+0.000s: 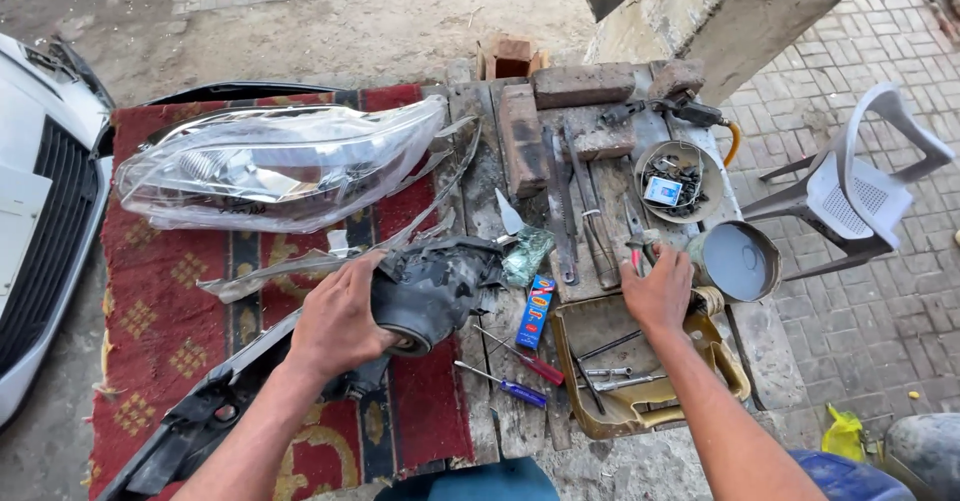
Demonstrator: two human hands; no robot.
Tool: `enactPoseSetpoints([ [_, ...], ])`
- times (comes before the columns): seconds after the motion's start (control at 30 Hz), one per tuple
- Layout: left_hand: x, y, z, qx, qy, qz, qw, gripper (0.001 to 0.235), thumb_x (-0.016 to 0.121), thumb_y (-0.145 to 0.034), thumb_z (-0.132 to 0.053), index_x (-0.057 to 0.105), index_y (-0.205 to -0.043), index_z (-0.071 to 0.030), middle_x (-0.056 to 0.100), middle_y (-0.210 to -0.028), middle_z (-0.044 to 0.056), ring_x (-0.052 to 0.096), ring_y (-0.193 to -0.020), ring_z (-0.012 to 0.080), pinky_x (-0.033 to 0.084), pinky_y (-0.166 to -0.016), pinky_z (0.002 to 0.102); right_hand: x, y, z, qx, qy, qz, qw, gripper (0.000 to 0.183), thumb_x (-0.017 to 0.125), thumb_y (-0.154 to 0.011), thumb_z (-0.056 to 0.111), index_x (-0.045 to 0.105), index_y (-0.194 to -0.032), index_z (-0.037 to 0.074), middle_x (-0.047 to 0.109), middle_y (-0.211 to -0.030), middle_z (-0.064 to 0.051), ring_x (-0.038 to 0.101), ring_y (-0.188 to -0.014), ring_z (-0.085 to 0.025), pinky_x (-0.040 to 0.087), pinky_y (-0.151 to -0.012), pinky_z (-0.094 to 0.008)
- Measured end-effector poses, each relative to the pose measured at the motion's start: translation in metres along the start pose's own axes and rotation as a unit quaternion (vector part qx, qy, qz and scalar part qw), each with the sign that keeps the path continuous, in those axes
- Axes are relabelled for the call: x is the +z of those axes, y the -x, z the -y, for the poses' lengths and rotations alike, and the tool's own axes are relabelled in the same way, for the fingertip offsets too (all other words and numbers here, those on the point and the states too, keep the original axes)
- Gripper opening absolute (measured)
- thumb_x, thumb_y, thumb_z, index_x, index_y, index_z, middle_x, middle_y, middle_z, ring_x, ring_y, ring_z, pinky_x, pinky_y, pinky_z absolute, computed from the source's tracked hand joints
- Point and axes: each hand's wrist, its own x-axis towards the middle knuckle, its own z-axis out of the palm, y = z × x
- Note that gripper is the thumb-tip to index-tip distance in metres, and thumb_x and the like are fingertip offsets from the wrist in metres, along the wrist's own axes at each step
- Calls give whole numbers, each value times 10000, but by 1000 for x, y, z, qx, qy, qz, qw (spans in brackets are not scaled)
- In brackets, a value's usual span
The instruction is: The person repairs a car headlight assembly on a workbench. They use pliers to remove clips and a screwdriver to adjust parts, then reassemble the housing and lens.
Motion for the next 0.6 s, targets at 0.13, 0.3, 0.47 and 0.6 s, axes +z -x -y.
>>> enactPoseSetpoints([
  [0.13, 6, 0, -2, -2, -27, -4, 1000, 1047, 944, -557, -438, 484, -1428, -82, 610, -1444, 134, 633, -1280, 332, 502, -1081, 417, 14, -8, -22, -36, -4, -10, 999, 332, 721, -866, 221, 616, -1138, 62, 515, -1128, -141, 509, -1208, -383, 436, -1039, -499],
  [0.3, 13, 3, -5, -13, -34, -39, 999, 1027, 952, -548, -420, 492, -1411, -107, 623, -1434, 121, 646, -1254, 328, 507, -1072, 419, 15, -38, -40, -42, 122, -6, 992, 421, 570, -950, 479, 764, -777, 147, 698, -818, -166, 650, -943, -381, 508, -922, -454],
  [0.47, 13, 10, -13, -9, -47, -68, 997, 1022, 967, -515, -425, 517, -1375, -102, 625, -1444, 104, 643, -1258, 309, 512, -1069, 407, -18, -62, -61, -8, 151, -47, 987, 545, 563, -1014, 519, 651, -1226, 24, 578, -1266, -231, 434, -1246, -453, 316, -1032, -565],
  [0.6, 17, 11, -10, 2, -46, -82, 996, 1004, 965, -516, -435, 525, -1355, -101, 630, -1437, 104, 641, -1262, 304, 509, -1064, 395, -95, -40, 8, 113, 85, 208, 968, 980, 239, -1059, 714, 370, -1554, -121, 287, -1621, -362, 352, -1433, -591, 254, -1193, -699],
])
